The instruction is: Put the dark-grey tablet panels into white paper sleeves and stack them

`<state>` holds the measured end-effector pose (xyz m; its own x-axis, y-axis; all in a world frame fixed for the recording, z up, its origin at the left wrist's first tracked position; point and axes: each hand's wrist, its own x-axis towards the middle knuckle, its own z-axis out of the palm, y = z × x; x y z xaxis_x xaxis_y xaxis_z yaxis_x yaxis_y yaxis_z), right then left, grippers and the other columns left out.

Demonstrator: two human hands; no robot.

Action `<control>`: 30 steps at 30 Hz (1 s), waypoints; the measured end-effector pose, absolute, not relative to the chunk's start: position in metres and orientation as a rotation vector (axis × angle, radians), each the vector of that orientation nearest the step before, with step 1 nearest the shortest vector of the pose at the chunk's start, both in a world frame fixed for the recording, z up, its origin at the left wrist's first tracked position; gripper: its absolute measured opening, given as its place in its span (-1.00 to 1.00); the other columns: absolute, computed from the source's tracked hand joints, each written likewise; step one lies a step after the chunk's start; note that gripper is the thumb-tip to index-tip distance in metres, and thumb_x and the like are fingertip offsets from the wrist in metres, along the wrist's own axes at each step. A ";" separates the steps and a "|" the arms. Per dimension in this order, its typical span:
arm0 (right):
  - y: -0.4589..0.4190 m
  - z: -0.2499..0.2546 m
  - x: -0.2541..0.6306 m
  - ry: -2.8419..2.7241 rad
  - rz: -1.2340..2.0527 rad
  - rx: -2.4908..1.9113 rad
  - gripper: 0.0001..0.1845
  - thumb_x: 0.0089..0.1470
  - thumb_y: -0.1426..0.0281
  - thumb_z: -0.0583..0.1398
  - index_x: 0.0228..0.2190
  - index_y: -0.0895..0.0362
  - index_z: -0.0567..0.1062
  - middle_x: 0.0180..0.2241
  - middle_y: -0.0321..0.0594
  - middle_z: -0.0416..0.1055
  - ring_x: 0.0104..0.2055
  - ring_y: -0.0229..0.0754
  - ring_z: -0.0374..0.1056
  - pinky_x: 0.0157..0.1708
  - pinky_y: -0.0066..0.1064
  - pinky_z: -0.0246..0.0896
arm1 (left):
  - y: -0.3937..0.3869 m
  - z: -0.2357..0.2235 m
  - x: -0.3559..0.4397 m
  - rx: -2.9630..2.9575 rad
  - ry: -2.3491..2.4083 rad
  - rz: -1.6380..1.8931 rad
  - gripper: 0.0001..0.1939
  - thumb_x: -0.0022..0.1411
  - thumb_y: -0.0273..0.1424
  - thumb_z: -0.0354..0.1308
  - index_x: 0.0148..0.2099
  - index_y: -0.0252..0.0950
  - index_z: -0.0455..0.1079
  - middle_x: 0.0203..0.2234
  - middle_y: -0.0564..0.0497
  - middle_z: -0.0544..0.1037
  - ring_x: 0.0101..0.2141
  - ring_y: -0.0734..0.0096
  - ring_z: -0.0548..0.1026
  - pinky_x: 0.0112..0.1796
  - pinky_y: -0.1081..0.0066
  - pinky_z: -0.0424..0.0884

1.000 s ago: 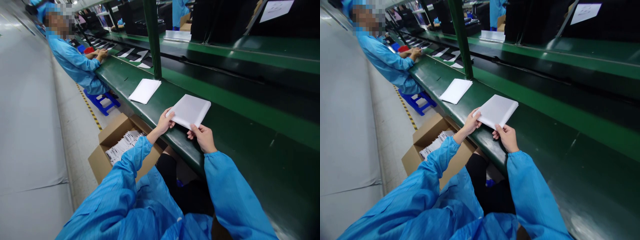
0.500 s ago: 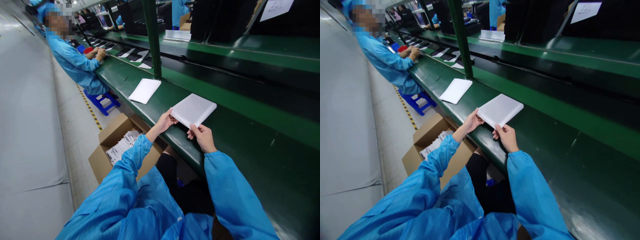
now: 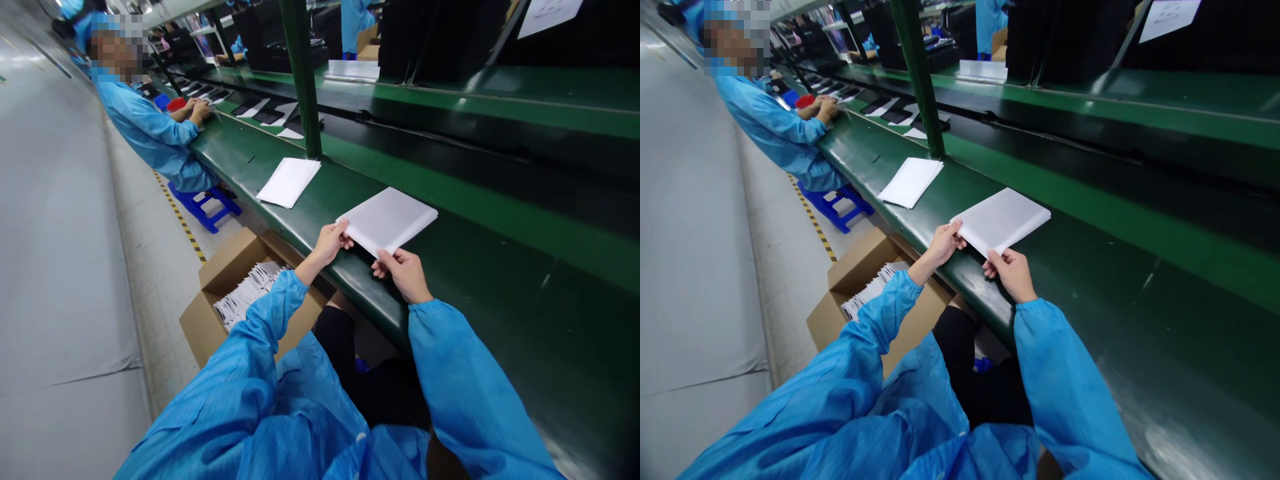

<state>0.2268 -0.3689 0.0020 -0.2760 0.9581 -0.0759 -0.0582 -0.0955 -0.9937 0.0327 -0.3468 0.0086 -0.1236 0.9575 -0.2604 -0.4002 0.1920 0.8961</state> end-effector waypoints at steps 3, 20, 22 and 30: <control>-0.368 0.003 0.228 -1.289 1.567 -1.055 -0.27 -0.23 -0.30 0.44 -0.57 0.15 0.54 -0.58 -0.12 0.54 -0.61 -0.23 0.40 -0.61 -0.39 0.37 | -0.347 0.010 0.033 0.656 1.148 1.334 -0.42 0.29 -0.03 0.38 -0.50 -0.31 0.23 -0.68 0.15 0.33 -0.68 0.62 0.38 -0.61 0.54 0.20; -0.367 0.003 0.232 -1.241 1.883 -0.963 -0.24 -0.16 -0.29 0.43 -0.47 0.22 0.63 -0.49 0.01 0.60 -0.56 -0.20 0.48 -0.59 -0.44 0.43 | -0.352 0.011 0.033 0.695 1.128 1.315 -0.45 0.28 -0.06 0.39 -0.50 -0.34 0.30 -0.67 0.08 0.42 -0.70 0.64 0.36 -0.66 0.56 0.15; -0.367 0.004 0.231 -1.248 1.869 -0.971 -0.25 -0.16 -0.28 0.43 -0.49 0.22 0.62 -0.51 0.00 0.59 -0.57 -0.20 0.47 -0.58 -0.44 0.42 | -0.352 0.011 0.033 0.684 1.128 1.314 -0.47 0.27 -0.07 0.40 -0.49 -0.34 0.28 -0.66 0.08 0.42 -0.70 0.63 0.37 -0.66 0.56 0.16; -0.367 0.002 0.230 -1.320 1.776 -1.013 -0.22 -0.17 -0.32 0.41 -0.57 0.23 0.63 -0.56 0.00 0.56 -0.58 -0.20 0.44 -0.56 -0.43 0.40 | -0.350 0.007 0.035 0.662 1.124 1.453 -0.55 0.20 -0.18 0.41 -0.23 -0.20 0.16 -0.63 0.24 0.39 -0.70 0.56 0.40 -0.70 0.61 0.14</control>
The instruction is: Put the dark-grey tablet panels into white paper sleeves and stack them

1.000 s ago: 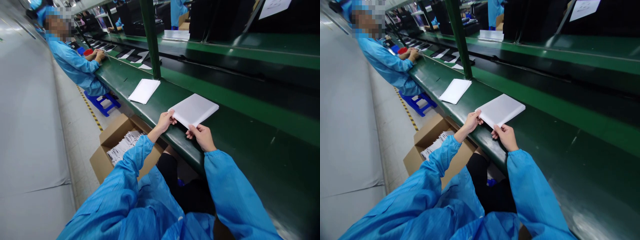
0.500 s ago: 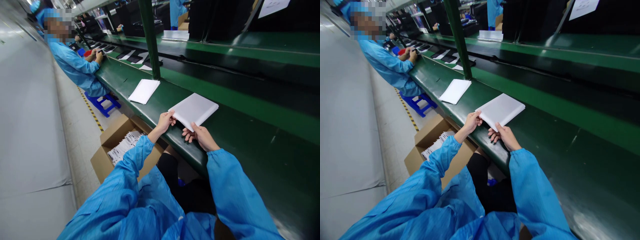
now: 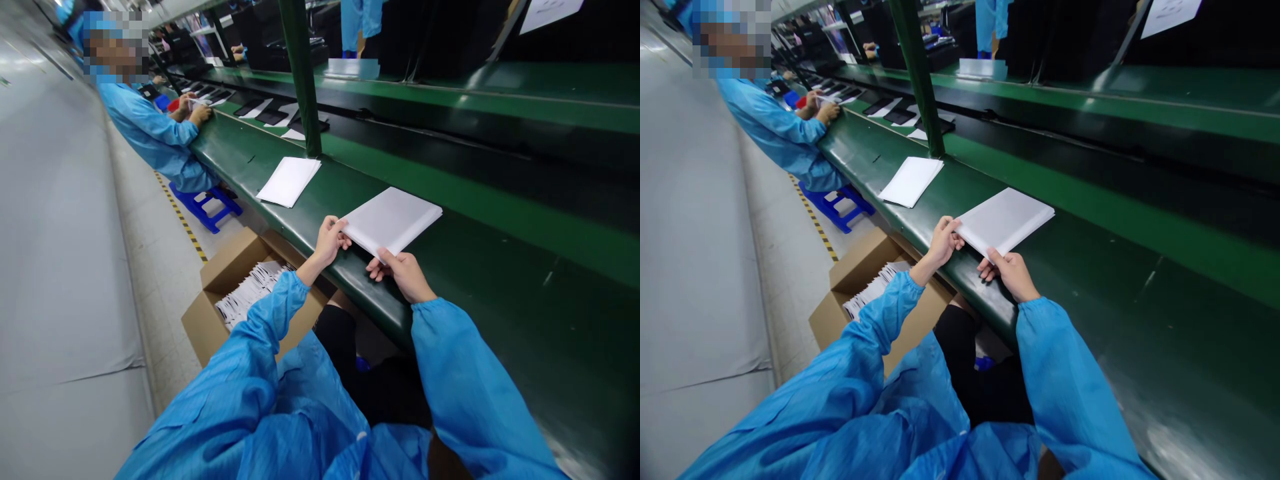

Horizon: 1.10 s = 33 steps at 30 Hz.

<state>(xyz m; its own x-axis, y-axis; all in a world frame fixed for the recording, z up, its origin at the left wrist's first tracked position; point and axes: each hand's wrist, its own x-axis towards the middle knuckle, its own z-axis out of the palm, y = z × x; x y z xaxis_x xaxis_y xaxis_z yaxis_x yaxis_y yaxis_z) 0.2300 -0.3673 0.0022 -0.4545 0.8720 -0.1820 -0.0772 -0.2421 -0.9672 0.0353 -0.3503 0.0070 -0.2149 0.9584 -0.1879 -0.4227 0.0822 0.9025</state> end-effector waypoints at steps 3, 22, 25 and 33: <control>-0.367 0.001 0.230 -1.343 1.761 -1.026 -0.21 -0.16 -0.33 0.39 -0.56 0.22 0.64 -0.57 -0.01 0.56 -0.58 -0.20 0.44 -0.55 -0.41 0.40 | -0.350 0.006 0.036 0.726 1.151 1.451 -0.52 0.18 -0.15 0.43 -0.15 -0.18 0.17 -0.57 0.26 0.41 -0.71 0.60 0.39 -0.71 0.63 0.14; -0.370 0.007 0.227 -1.424 1.705 -1.103 -0.16 -0.20 -0.42 0.33 -0.60 0.18 0.60 -0.61 -0.07 0.53 -0.60 -0.21 0.43 -0.53 -0.41 0.39 | -0.340 -0.011 0.035 0.938 1.314 1.560 -0.41 0.14 0.08 0.43 -0.30 -0.20 0.17 -0.70 0.30 0.31 -0.75 0.66 0.27 -0.74 0.63 0.03; -0.370 0.006 0.227 -1.425 1.704 -1.102 -0.16 -0.20 -0.42 0.33 -0.59 0.18 0.60 -0.61 -0.07 0.53 -0.61 -0.21 0.42 -0.54 -0.41 0.38 | -0.338 -0.009 0.033 0.880 1.311 1.526 -0.43 0.18 0.05 0.42 -0.31 -0.21 0.16 -0.71 0.30 0.29 -0.75 0.66 0.27 -0.73 0.64 0.05; -0.370 0.003 0.228 -1.392 1.723 -1.064 -0.20 -0.13 -0.37 0.34 -0.59 0.18 0.59 -0.59 -0.05 0.54 -0.60 -0.19 0.43 -0.55 -0.40 0.39 | -0.344 0.002 0.027 0.803 1.213 1.393 -0.51 0.27 -0.05 0.40 -0.32 -0.25 0.22 -0.61 0.23 0.34 -0.68 0.66 0.37 -0.68 0.63 0.21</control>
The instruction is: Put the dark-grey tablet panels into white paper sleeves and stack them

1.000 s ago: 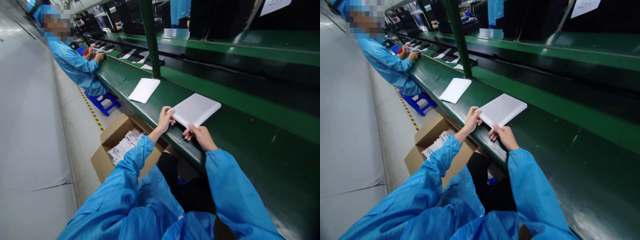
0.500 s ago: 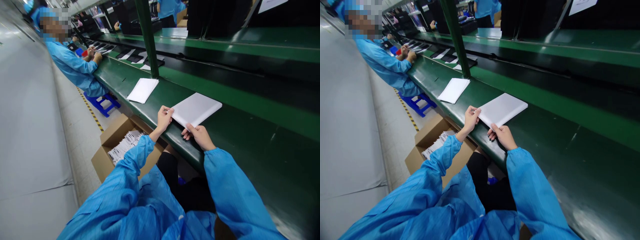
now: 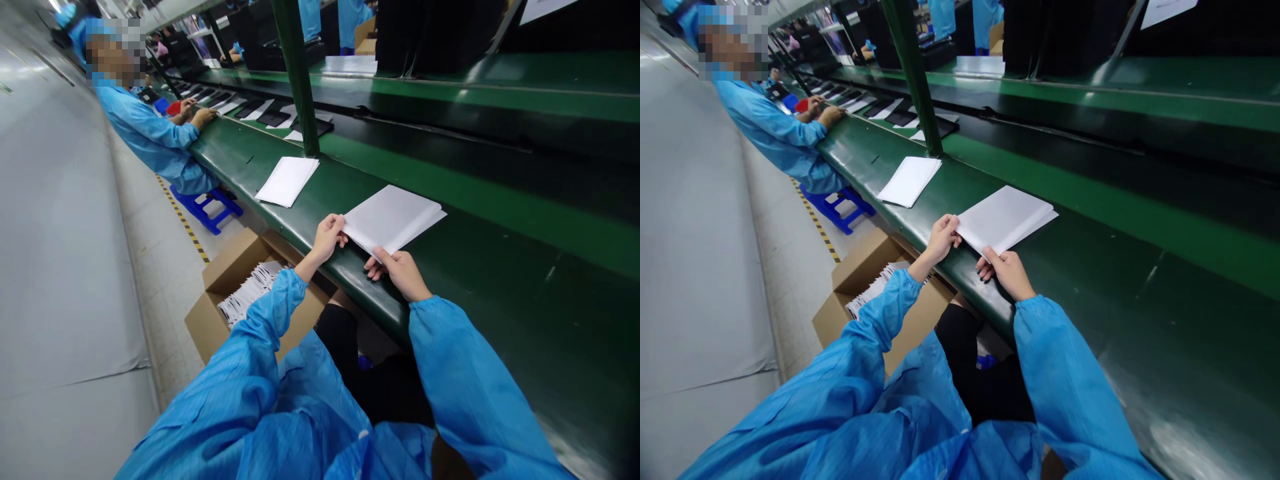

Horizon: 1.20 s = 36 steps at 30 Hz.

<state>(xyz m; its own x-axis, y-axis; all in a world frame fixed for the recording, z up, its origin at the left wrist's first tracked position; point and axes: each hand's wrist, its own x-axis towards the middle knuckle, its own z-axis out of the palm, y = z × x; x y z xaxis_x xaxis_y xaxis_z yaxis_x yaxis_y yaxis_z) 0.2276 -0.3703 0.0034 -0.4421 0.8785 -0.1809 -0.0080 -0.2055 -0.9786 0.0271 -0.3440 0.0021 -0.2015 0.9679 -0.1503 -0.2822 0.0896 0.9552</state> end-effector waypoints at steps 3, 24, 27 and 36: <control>-0.370 0.002 0.228 -1.375 1.732 -1.055 -0.18 -0.13 -0.39 0.33 -0.57 0.19 0.61 -0.58 -0.03 0.54 -0.60 -0.19 0.44 -0.55 -0.40 0.41 | -0.345 0.003 0.026 0.821 1.189 1.368 -0.50 0.28 -0.04 0.40 -0.31 -0.25 0.21 -0.59 0.22 0.35 -0.66 0.67 0.39 -0.67 0.64 0.23; -0.369 -0.004 0.227 -1.273 1.714 -1.017 -0.08 -0.05 -0.49 0.15 -0.55 0.17 0.55 -0.54 0.01 0.53 -0.57 -0.17 0.44 -0.59 -0.37 0.40 | -0.345 0.002 0.025 0.814 1.170 1.386 -0.32 -0.03 0.00 0.57 -0.40 -0.23 0.12 -0.67 0.19 0.47 -0.72 0.67 0.36 -0.69 0.63 0.10; -0.368 -0.007 0.227 -1.244 1.698 -1.016 -0.04 -0.04 -0.52 0.07 -0.54 0.17 0.53 -0.54 0.01 0.52 -0.57 -0.17 0.44 -0.61 -0.38 0.39 | -0.345 0.002 0.024 0.820 1.168 1.381 -0.33 -0.01 -0.01 0.56 -0.40 -0.23 0.13 -0.66 0.18 0.48 -0.71 0.67 0.36 -0.68 0.63 0.10; -0.368 -0.007 0.226 -1.189 1.685 -1.044 -0.14 -0.08 -0.45 0.23 -0.55 0.16 0.52 -0.56 -0.03 0.51 -0.59 -0.18 0.43 -0.62 -0.39 0.39 | -0.344 -0.001 0.022 0.849 1.161 1.383 -0.38 0.04 -0.07 0.55 -0.36 -0.23 0.14 -0.64 0.18 0.48 -0.69 0.66 0.37 -0.68 0.64 0.09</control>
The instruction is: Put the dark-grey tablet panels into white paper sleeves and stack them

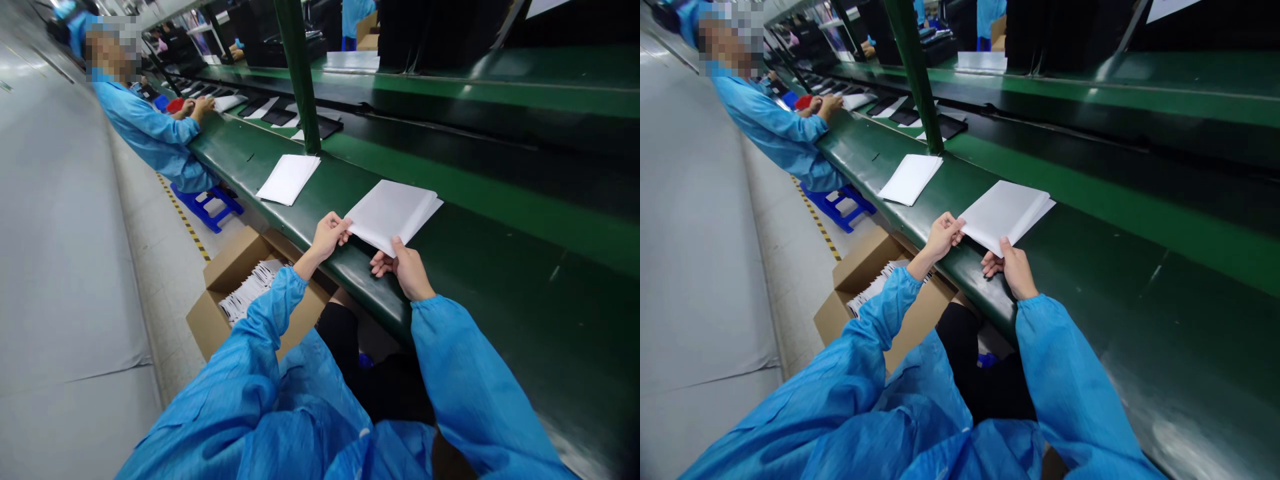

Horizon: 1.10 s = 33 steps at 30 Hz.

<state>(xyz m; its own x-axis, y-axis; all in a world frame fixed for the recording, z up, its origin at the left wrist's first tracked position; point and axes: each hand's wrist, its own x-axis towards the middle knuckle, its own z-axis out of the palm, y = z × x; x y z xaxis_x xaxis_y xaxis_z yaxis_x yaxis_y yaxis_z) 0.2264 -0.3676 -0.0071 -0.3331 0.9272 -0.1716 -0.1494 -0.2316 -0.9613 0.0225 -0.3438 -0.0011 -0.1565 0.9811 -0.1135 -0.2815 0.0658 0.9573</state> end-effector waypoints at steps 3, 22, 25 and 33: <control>-0.367 -0.008 0.227 -1.191 1.684 -1.043 -0.15 -0.05 -0.44 0.23 -0.55 0.16 0.52 -0.56 -0.02 0.51 -0.59 -0.19 0.42 -0.62 -0.39 0.40 | -0.343 0.001 0.023 0.816 1.160 1.376 -0.43 0.06 -0.12 0.55 -0.27 -0.22 0.20 -0.64 0.22 0.47 -0.70 0.64 0.37 -0.68 0.63 0.08; -0.367 -0.007 0.226 -1.100 1.697 -1.021 -0.16 -0.01 -0.42 0.21 -0.54 0.16 0.50 -0.54 -0.02 0.52 -0.61 -0.20 0.42 -0.66 -0.40 0.39 | -0.344 0.002 0.026 0.841 1.197 1.396 -0.62 0.26 -0.18 0.43 -0.11 -0.36 0.43 -0.64 0.15 0.47 -0.70 0.59 0.41 -0.67 0.58 0.15; -0.367 -0.007 0.226 -1.065 1.700 -1.026 -0.18 0.03 -0.40 0.21 -0.53 0.15 0.48 -0.55 -0.04 0.52 -0.61 -0.21 0.41 -0.64 -0.40 0.41 | -0.344 0.003 0.026 0.847 1.191 1.395 -0.62 0.27 -0.17 0.42 -0.11 -0.36 0.43 -0.65 0.15 0.48 -0.71 0.61 0.39 -0.68 0.58 0.15; -0.366 -0.008 0.225 -0.968 1.703 -0.972 -0.21 0.12 -0.38 0.15 -0.42 0.16 0.48 -0.57 -0.13 0.49 -0.63 -0.22 0.41 -0.67 -0.43 0.40 | -0.344 0.005 0.026 0.844 1.242 1.359 -0.66 0.35 -0.21 0.36 -0.05 -0.41 0.47 -0.65 0.17 0.47 -0.71 0.65 0.38 -0.67 0.60 0.15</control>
<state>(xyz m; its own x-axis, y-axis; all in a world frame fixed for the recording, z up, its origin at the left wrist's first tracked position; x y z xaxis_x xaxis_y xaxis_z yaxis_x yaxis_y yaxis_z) 0.2253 -0.3660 -0.0081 -0.2661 0.9459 -0.1854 -0.3251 -0.2691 -0.9066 0.0260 -0.3439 0.0049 -0.1887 0.9707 -0.1486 -0.2351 0.1022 0.9666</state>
